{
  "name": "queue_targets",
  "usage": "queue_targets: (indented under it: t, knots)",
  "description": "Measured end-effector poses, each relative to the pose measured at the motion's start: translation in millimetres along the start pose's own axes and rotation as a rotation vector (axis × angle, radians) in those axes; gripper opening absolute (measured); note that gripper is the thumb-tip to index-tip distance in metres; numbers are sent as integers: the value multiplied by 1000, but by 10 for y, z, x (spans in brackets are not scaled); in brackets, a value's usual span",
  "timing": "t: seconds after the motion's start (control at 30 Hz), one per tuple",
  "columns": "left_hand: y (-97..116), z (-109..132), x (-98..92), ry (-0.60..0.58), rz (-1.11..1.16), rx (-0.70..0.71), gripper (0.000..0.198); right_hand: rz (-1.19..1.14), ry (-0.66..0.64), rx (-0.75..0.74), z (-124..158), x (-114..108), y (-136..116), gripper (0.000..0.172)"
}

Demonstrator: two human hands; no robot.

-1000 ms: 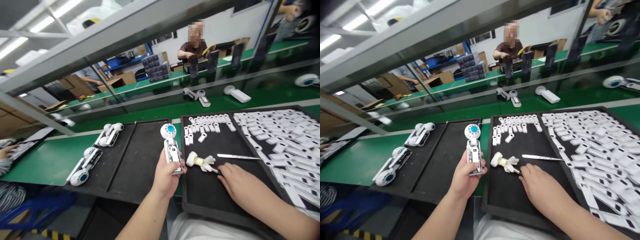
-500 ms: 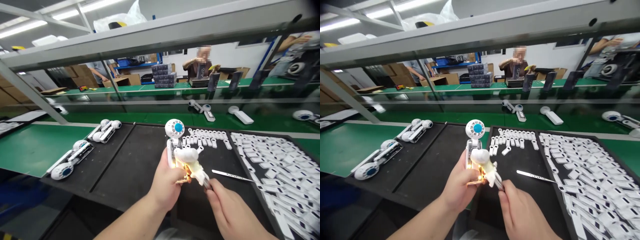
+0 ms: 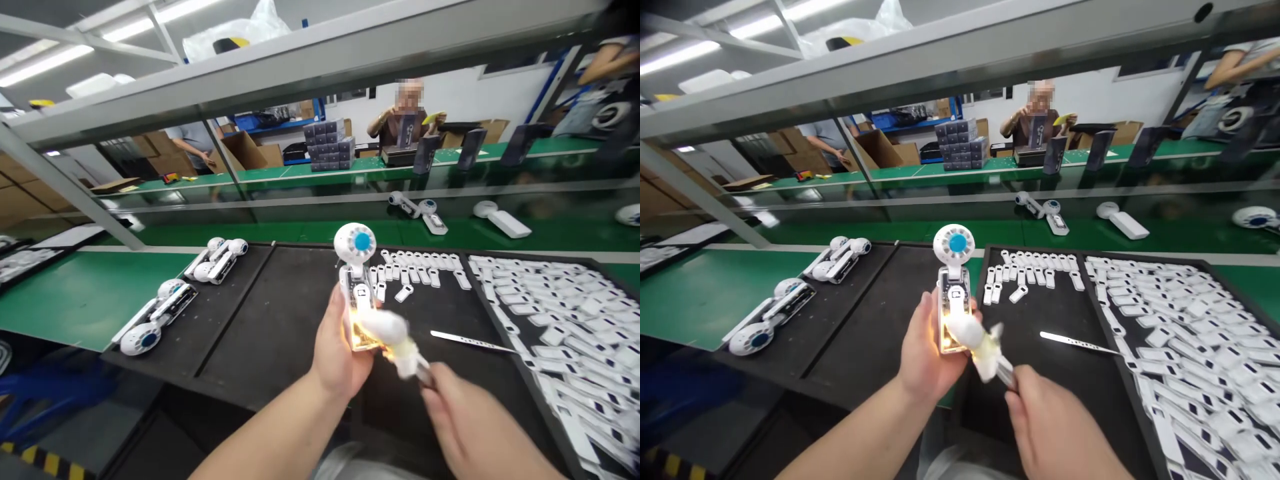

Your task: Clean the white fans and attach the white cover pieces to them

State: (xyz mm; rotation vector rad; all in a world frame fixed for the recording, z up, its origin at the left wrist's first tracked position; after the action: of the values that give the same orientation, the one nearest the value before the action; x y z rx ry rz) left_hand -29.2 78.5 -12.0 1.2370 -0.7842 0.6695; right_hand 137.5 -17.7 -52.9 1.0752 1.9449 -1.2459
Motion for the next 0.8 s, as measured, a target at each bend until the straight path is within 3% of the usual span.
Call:
queue_targets:
  t: [0.13,0.27,0.4,0.53,0.8]
  knots:
    - [-12,-98,-78,32,-90,47,35,57,-127,-117,-45,-25,-66,33]
    - [135,-139,-173,45,-227,55,38,237,-138,-83,-75,-49,337,33]
    - [231,-93,-141,-1,-231,33,42,415,-248,-67,-15,207,658,32]
    - [202,-55,-115,-27,-256,29,34,458,-330,-115,79,411,692,30]
    - [110,-57,-79,-101,-279,9,33,459,-305,-114,111,397,654,30]
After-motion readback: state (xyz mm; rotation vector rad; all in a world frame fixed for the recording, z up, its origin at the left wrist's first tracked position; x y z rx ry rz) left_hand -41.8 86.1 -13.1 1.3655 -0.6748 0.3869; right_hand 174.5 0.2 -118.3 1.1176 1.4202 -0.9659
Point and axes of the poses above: each hand's wrist, its own z-axis away from the middle knuckle, its own x-axis out of the palm, y = z × x, the point moved 4 cm from there along -z, towards the middle knuckle, and after that the axes turned 11 degrees about z, right-handed, at the moved point
